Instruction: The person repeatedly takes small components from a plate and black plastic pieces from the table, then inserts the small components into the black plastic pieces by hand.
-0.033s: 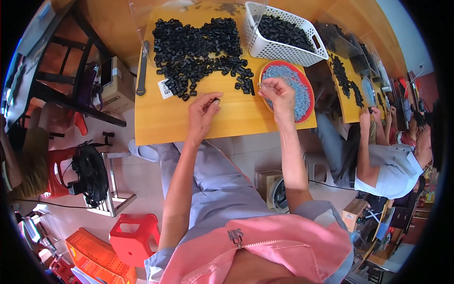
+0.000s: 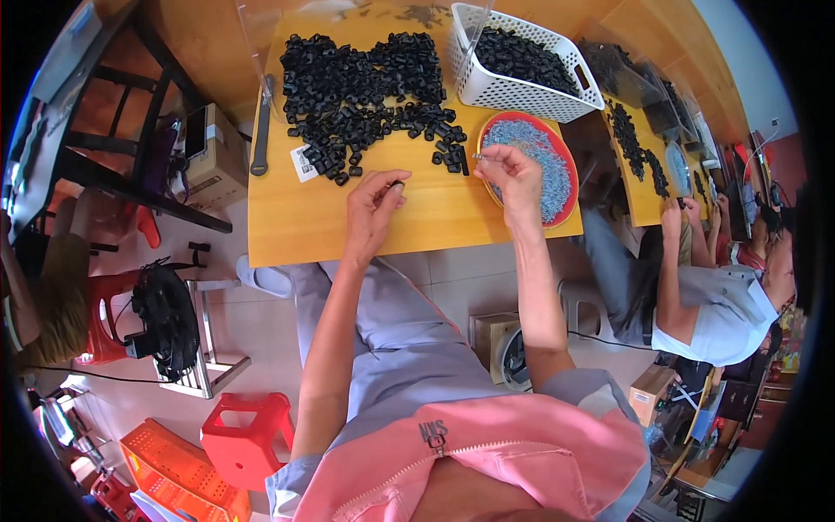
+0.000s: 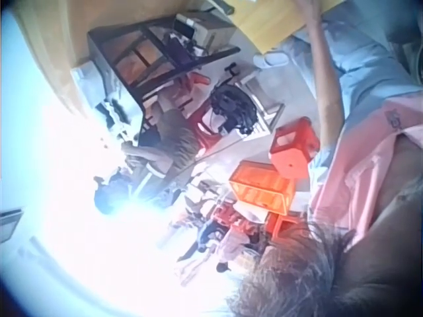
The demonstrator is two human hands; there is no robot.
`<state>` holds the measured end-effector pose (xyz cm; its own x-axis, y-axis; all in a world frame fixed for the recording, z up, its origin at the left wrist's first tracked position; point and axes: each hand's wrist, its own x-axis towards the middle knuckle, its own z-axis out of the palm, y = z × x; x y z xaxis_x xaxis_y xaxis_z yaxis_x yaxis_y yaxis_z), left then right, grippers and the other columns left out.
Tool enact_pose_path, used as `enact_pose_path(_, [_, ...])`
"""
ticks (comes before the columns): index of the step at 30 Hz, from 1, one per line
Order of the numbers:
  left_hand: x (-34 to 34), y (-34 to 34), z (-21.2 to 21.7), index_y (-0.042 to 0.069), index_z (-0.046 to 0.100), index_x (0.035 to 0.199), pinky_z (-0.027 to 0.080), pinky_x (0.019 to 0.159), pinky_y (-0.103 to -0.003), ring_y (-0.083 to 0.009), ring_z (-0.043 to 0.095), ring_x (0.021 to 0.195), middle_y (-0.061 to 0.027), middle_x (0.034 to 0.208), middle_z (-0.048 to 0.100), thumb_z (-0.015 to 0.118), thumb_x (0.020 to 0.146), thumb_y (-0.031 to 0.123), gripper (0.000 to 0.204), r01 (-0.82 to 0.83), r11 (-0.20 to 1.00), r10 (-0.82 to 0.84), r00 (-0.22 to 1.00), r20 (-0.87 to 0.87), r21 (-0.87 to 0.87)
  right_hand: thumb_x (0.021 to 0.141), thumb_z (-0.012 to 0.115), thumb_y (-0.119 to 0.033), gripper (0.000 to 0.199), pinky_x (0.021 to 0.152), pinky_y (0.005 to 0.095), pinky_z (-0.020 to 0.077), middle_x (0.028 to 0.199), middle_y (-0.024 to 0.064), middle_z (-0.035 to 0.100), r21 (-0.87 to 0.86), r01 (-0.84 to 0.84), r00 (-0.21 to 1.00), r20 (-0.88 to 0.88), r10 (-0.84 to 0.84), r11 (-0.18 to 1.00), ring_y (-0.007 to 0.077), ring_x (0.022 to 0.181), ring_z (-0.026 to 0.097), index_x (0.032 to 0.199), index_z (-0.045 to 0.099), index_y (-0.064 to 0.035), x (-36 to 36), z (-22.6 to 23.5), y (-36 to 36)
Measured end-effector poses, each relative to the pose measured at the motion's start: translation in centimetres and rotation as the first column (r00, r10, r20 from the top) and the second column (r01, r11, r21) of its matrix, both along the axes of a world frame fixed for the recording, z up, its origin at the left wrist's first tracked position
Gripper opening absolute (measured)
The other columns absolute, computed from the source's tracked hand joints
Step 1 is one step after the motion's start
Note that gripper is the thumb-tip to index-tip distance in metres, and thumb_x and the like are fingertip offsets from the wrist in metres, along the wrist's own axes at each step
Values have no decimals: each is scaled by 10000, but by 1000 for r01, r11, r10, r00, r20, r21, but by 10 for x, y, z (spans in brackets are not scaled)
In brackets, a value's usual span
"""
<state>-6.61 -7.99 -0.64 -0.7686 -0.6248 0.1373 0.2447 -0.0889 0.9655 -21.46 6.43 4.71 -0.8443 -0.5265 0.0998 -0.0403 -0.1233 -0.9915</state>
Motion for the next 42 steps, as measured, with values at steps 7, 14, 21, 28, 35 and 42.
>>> enact_pose_path(7, [-11,-15,24,52,577,869,397,584,-185,-71,487,649,4,781,525,475,891,123,126,84,898,-135,987,89,433,793,591,30,105,653,223,511,774,50,618,-22,-9,999,35,10,1000,93,677,592,896,608,34,8,6,3])
enact_pose_path(14, [-83,15,41,67,555,845,353,543,-204,-65,459,638,20,717,494,503,886,319,260,373,760,-468,882,49,531,800,588,29,102,638,213,511,763,44,610,-73,25,998,58,-20,997,83,674,583,900,605,33,-4,10,20])
enact_pose_path(21, [-114,48,62,53,584,795,299,457,-196,-41,406,525,44,606,466,606,832,257,208,384,901,-428,863,268,201,789,576,68,112,632,211,510,771,51,607,-97,58,998,21,-56,994,87,678,582,896,601,46,-16,8,36])
enact_pose_path(28, [-122,57,57,47,603,809,293,449,-196,-36,390,499,47,591,460,634,810,207,163,380,918,-397,874,280,115,799,567,63,124,665,232,528,812,67,610,-91,77,997,-6,-77,993,108,715,597,920,589,45,-24,0,45])
enact_pose_path(35, [-130,67,52,43,596,826,311,466,-191,-38,405,517,44,593,456,617,824,206,164,383,918,-397,882,253,104,810,602,-25,101,566,209,505,735,48,608,-19,111,985,132,-107,994,82,633,584,883,606,45,-32,1,54])
enact_pose_path(42, [-137,76,45,33,595,805,335,449,-187,-44,429,495,32,589,478,608,830,203,172,337,940,-339,917,211,48,820,579,-13,120,590,208,503,728,43,613,-78,144,986,91,-136,987,81,615,575,923,607,42,-37,-9,55])
